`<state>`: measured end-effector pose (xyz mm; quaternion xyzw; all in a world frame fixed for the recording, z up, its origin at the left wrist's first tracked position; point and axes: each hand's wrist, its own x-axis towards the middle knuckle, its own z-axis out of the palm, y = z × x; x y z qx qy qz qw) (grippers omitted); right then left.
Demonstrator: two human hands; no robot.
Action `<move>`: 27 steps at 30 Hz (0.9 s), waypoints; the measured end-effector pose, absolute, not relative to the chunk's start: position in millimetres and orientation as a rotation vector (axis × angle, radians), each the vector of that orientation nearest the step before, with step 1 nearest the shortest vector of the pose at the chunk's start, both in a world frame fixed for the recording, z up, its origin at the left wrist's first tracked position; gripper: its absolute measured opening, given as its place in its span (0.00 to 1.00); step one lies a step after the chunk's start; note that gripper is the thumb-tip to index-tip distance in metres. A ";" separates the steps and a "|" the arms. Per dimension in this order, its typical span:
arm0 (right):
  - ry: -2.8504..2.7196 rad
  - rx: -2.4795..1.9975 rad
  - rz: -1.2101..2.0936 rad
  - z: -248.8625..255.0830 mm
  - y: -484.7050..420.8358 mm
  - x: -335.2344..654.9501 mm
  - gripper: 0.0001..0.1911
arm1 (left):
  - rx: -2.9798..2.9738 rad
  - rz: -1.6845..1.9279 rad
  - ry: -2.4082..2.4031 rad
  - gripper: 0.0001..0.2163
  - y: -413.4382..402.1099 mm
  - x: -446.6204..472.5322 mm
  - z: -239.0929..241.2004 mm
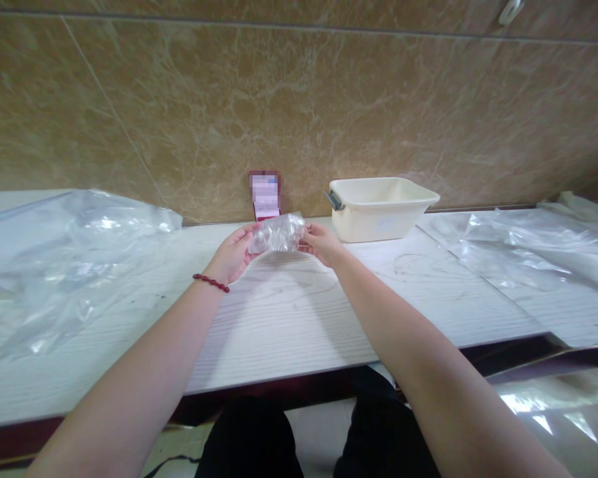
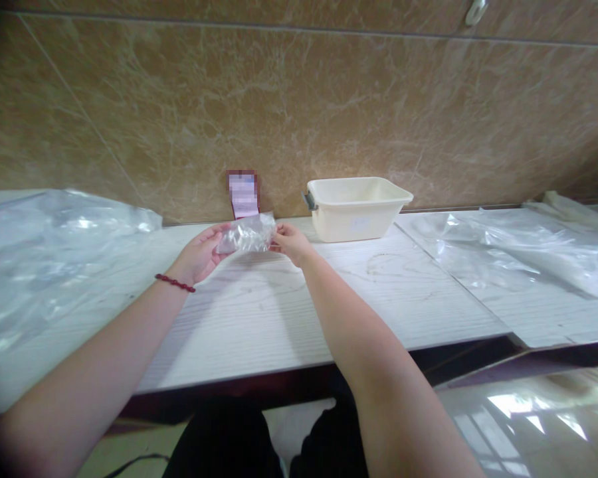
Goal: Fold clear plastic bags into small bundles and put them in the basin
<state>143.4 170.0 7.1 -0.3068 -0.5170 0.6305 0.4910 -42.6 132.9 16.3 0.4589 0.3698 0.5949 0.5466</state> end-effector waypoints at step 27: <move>-1.518 -1.003 1.235 -10.9 187.2 148.0 0.10 | 1.225 1.262 0.794 0.18 128.2 -47.4 17.1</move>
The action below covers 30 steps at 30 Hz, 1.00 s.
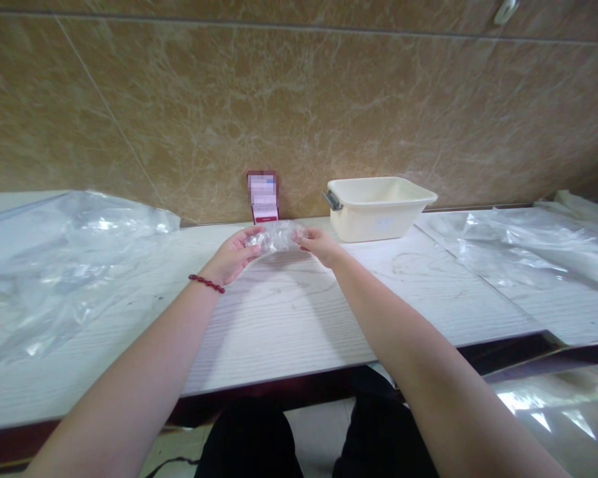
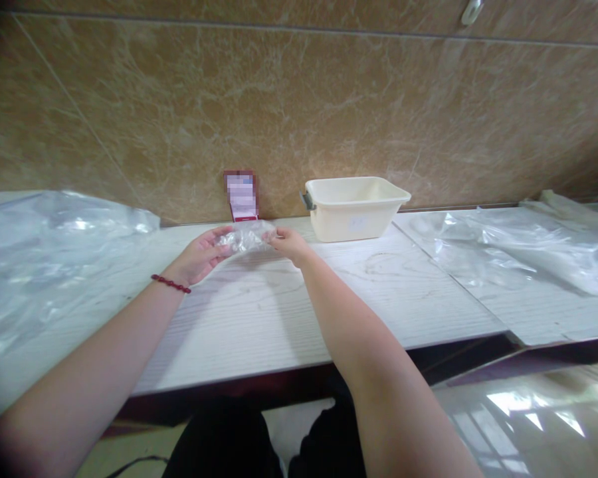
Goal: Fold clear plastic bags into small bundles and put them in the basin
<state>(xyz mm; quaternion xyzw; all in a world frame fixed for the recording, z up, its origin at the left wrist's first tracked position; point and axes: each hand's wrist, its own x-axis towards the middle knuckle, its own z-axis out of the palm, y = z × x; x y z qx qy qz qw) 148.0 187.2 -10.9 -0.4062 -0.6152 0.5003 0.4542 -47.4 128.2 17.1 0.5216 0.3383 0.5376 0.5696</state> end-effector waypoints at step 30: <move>-1.611 -1.237 1.252 -4.1 181.6 151.9 0.12 | 1.431 0.913 1.035 0.30 132.0 -55.2 10.2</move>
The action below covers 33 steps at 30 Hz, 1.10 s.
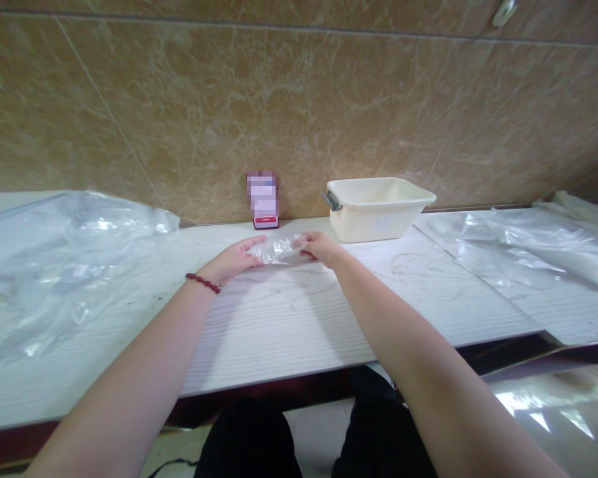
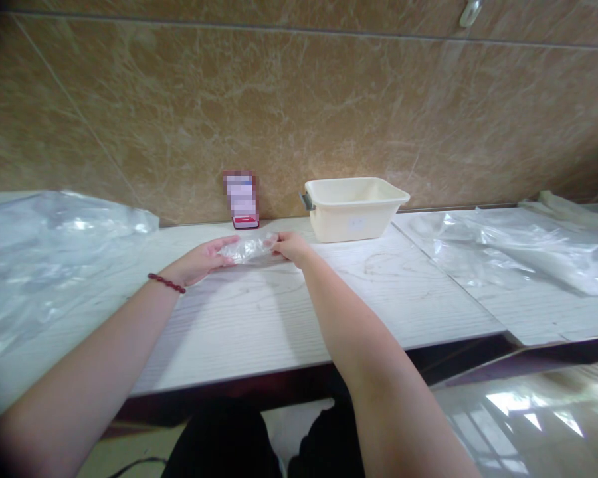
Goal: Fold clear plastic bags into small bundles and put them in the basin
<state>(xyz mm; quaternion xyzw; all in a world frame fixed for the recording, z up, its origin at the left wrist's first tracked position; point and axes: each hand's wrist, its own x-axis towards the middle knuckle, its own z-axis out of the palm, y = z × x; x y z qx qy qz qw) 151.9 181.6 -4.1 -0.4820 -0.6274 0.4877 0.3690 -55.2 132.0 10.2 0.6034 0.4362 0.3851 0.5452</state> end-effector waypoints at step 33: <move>-2.451 -1.254 0.211 2.0 144.0 111.0 0.18 | 1.437 0.767 1.229 0.22 139.8 -49.7 -5.4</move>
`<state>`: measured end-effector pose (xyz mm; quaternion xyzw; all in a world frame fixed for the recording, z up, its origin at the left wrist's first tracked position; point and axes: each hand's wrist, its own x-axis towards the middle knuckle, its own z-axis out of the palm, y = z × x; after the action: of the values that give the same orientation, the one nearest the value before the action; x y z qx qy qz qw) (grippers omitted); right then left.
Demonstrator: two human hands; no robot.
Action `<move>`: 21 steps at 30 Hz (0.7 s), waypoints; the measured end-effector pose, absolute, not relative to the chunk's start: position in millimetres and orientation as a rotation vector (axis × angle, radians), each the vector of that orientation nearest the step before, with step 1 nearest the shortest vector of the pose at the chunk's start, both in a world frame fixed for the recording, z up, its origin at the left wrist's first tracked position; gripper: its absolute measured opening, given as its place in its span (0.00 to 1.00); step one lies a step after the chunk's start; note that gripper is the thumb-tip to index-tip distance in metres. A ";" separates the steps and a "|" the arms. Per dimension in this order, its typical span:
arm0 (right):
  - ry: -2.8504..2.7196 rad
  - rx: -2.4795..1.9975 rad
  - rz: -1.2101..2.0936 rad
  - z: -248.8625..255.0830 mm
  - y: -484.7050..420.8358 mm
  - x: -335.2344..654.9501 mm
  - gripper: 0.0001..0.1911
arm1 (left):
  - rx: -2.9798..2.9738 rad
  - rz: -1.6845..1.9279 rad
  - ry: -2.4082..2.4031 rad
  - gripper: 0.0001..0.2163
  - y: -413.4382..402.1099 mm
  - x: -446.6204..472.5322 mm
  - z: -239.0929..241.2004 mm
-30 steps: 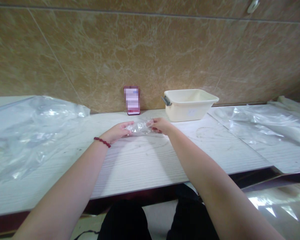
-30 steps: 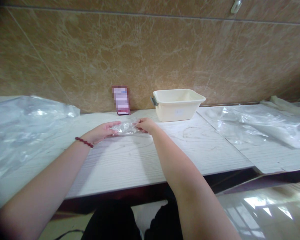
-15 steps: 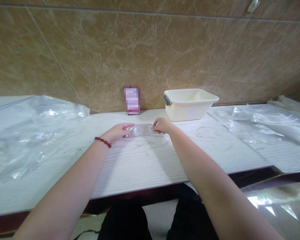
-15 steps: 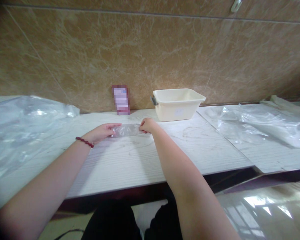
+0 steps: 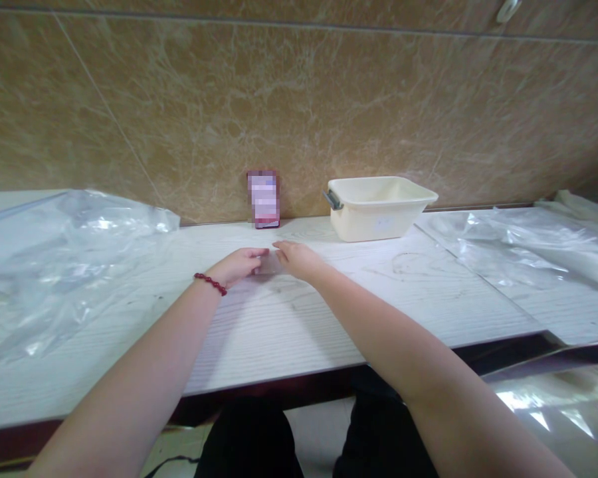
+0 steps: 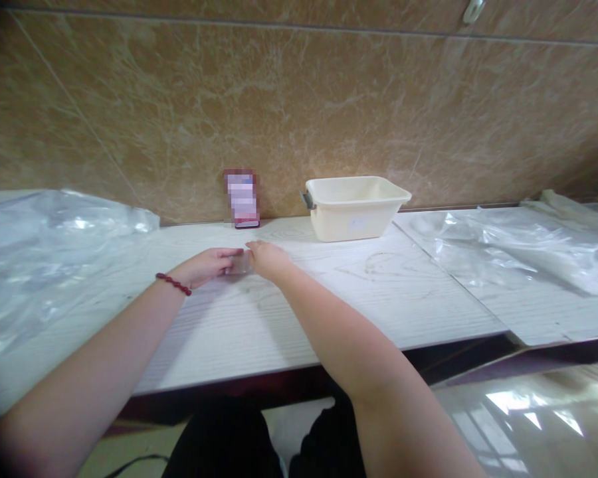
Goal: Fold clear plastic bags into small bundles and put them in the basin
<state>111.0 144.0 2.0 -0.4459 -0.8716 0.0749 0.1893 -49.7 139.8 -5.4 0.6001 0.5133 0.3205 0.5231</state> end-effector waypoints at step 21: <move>-2.430 -1.937 0.375 -12.1 160.9 133.1 0.29 | 1.132 0.760 1.238 0.26 129.9 -49.3 8.4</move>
<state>133.1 160.9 -12.1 -0.6188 -0.7763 0.1198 0.0058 -49.3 129.9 8.4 0.4892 0.5352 0.3286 0.6052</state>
